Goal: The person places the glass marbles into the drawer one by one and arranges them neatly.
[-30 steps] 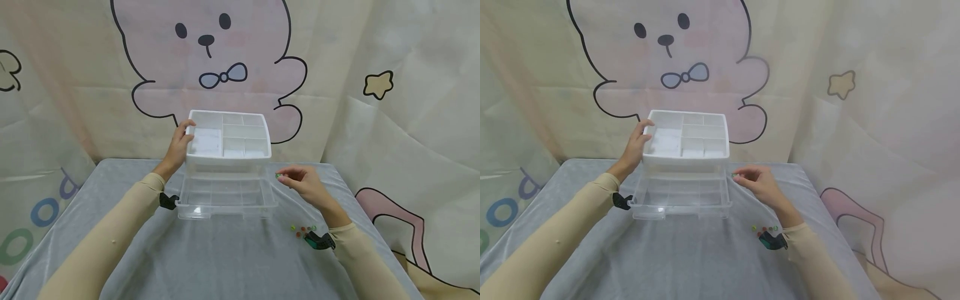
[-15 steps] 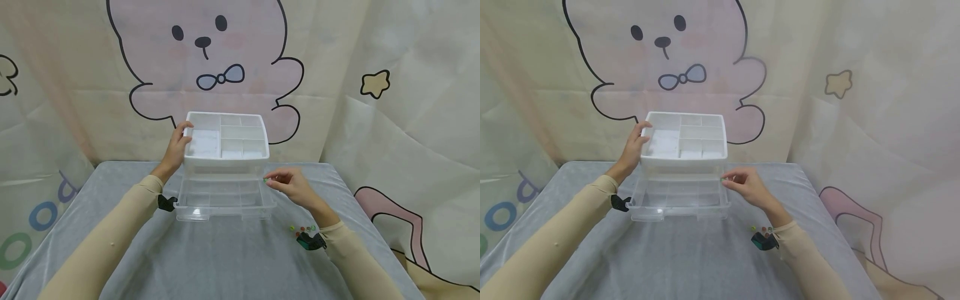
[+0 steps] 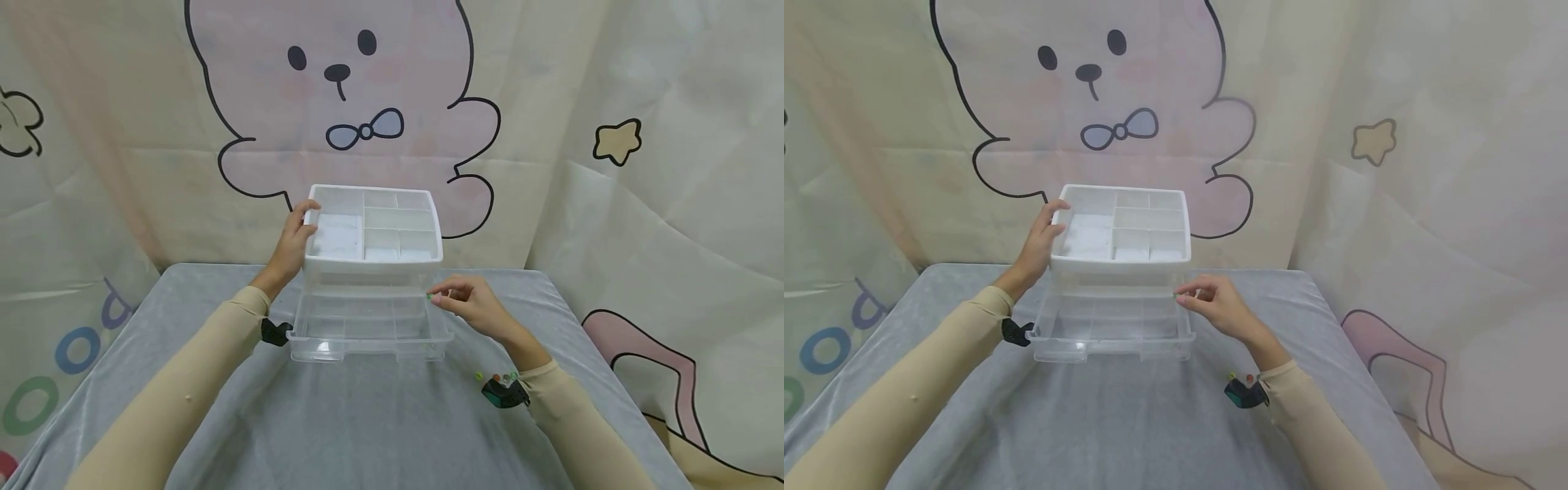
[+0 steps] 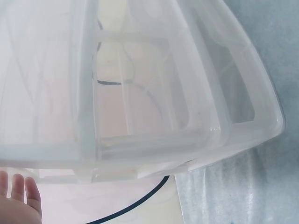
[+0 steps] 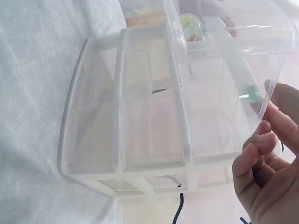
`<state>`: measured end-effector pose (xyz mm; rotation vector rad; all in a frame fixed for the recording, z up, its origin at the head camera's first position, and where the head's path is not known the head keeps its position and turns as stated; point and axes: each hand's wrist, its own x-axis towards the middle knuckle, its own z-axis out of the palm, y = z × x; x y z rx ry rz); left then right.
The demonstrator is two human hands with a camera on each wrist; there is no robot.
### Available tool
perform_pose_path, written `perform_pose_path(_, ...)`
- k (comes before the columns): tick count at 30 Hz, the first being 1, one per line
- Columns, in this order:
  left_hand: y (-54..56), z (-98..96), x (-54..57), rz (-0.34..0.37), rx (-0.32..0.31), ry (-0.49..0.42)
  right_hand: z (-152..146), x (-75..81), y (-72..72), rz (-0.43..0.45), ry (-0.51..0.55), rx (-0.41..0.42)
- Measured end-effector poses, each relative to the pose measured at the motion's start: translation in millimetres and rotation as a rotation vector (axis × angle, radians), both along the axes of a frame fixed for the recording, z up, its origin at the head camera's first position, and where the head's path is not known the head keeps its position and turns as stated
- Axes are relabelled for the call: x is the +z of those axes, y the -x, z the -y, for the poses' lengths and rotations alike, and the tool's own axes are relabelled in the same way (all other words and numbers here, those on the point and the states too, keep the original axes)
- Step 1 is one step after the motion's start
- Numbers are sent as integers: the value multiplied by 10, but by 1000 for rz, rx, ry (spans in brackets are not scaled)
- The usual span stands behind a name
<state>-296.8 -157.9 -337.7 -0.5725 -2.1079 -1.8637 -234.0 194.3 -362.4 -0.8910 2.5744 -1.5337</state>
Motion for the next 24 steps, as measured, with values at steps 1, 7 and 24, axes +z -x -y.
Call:
perform_pose_path(1, -33, -2, 26, 6, -1, 4, 1, -4, -2, 0, 1, -4)
perform_pose_path(7, -102, 7, 62, 17, -4, 24, -49, -14, -27, -16, 47, -30)
perform_pose_path(24, -11, 16, 20, 0, 2, 24, -545, -118, -28, -34, 53, -85)
